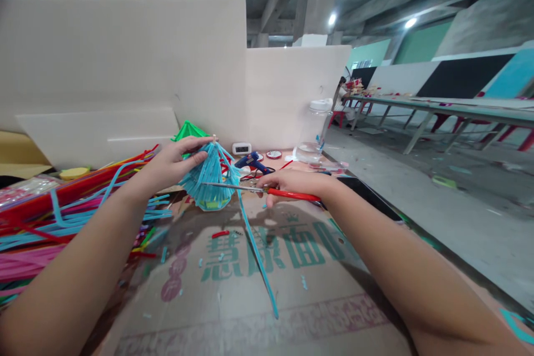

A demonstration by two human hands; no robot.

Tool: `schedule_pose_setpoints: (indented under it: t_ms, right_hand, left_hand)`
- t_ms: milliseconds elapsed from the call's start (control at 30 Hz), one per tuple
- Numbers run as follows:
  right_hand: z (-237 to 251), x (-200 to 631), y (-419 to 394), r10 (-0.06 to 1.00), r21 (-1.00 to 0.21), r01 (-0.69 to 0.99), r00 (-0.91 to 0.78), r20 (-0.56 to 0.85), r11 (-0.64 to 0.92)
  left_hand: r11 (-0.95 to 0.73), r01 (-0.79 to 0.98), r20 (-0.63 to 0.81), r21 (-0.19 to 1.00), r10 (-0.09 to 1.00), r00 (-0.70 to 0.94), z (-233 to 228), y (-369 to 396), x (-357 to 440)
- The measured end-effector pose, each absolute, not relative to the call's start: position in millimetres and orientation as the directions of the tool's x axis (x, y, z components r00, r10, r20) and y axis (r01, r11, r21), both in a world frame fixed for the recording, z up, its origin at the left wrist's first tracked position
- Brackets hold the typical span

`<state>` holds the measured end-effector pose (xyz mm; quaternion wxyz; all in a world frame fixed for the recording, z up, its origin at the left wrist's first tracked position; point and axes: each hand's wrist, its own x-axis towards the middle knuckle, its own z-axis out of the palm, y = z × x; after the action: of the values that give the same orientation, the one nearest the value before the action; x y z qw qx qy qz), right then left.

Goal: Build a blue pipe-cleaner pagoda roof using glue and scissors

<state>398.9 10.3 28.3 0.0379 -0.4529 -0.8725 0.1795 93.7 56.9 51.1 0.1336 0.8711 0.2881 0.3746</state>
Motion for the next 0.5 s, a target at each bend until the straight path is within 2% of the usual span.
schedule_pose_setpoints:
  t_ms: [300,400,500]
  right_hand:
    - [40,399,-1,0.791,-0.303,0.794,-0.589,-0.166,0.527]
    - [40,403,1,0.801,-0.293,0.8,-0.58,-0.152,0.524]
    - [37,409,4,0.796,-0.287,0.785,-0.596,-0.109,0.549]
  left_hand:
    - [-0.766,0.423,0.563,0.484,0.642,0.52,49,60,93]
    - [-0.768,0.409,0.569,0.493,0.64,0.517,47,65,92]
    - [-0.736,0.393,0.561,0.551,0.675,0.479,44,70,91]
